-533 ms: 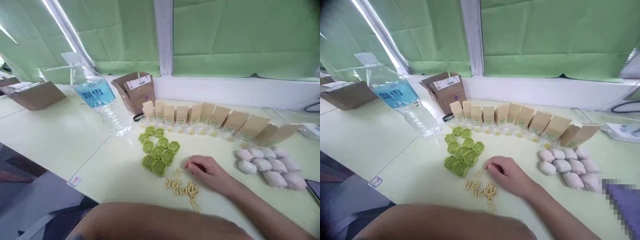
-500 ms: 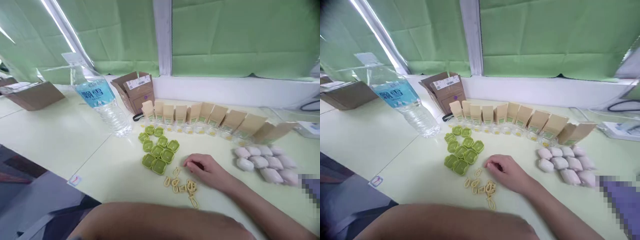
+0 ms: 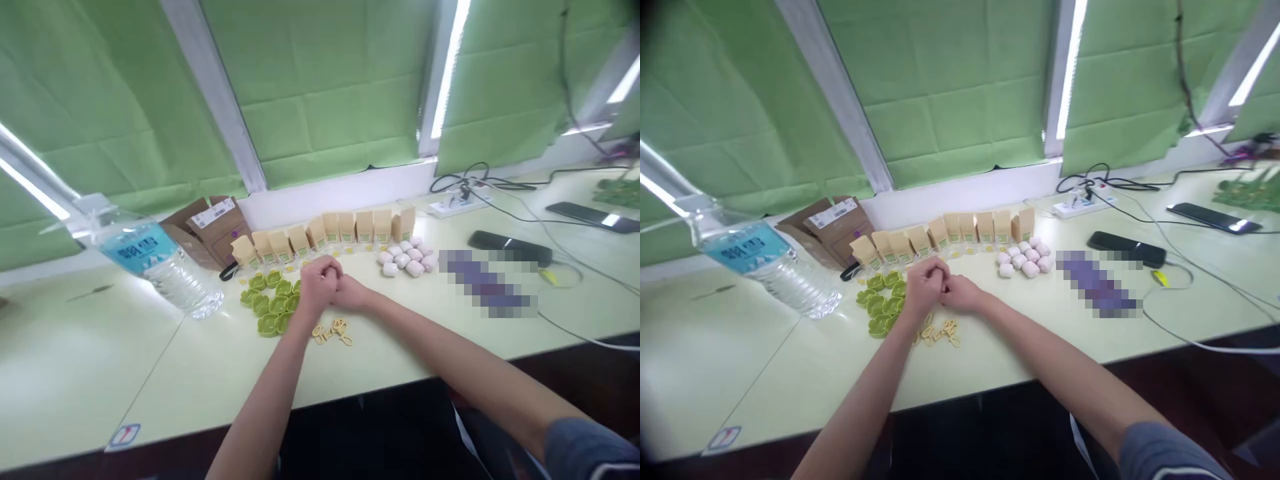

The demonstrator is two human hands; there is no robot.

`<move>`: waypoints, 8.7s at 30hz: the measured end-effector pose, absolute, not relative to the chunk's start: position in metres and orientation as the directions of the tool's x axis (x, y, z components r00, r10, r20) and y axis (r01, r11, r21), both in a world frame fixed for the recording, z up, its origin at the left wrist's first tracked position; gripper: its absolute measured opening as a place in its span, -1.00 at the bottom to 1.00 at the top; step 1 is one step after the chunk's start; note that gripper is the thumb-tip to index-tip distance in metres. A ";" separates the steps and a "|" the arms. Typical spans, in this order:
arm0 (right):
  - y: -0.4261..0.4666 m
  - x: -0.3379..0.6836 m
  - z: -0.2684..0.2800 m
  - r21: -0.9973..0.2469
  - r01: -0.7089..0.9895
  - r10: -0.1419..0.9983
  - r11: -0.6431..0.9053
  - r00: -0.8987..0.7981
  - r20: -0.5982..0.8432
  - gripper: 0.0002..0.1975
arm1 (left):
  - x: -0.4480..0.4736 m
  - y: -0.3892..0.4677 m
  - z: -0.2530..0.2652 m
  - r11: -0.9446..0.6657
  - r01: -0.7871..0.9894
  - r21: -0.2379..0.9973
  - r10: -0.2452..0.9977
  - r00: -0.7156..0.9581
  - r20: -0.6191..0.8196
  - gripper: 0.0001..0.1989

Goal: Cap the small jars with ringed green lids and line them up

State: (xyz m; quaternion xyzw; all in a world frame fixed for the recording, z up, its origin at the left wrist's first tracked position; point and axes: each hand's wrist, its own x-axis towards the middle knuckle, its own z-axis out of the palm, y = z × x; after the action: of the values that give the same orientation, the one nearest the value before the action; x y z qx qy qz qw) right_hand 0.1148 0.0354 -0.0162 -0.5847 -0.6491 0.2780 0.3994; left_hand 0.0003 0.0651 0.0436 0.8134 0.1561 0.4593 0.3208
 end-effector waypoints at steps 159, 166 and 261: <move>0.030 0.155 -0.023 -0.816 0.561 0.810 0.142 0.408 0.422 -0.86 | -0.001 0.098 -0.001 -0.609 0.139 0.781 0.628 0.687 0.367 -0.56; 0.028 0.154 -0.022 -0.816 0.562 0.815 0.133 0.406 0.413 -0.87 | -0.002 0.097 0.000 -0.617 0.123 0.777 0.609 0.700 0.372 -0.59; 0.021 0.153 -0.009 -0.863 0.503 0.881 0.048 0.387 0.274 -0.69 | 0.000 0.098 -0.001 -0.673 0.157 0.723 0.621 0.650 0.438 -0.53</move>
State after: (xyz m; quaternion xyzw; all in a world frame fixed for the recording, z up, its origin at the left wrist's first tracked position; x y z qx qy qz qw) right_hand 0.1531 0.0214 -0.0090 -0.6640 -0.5209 0.1879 0.5024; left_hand -0.0003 0.0978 -0.0011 0.8453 0.2300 0.3495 0.3323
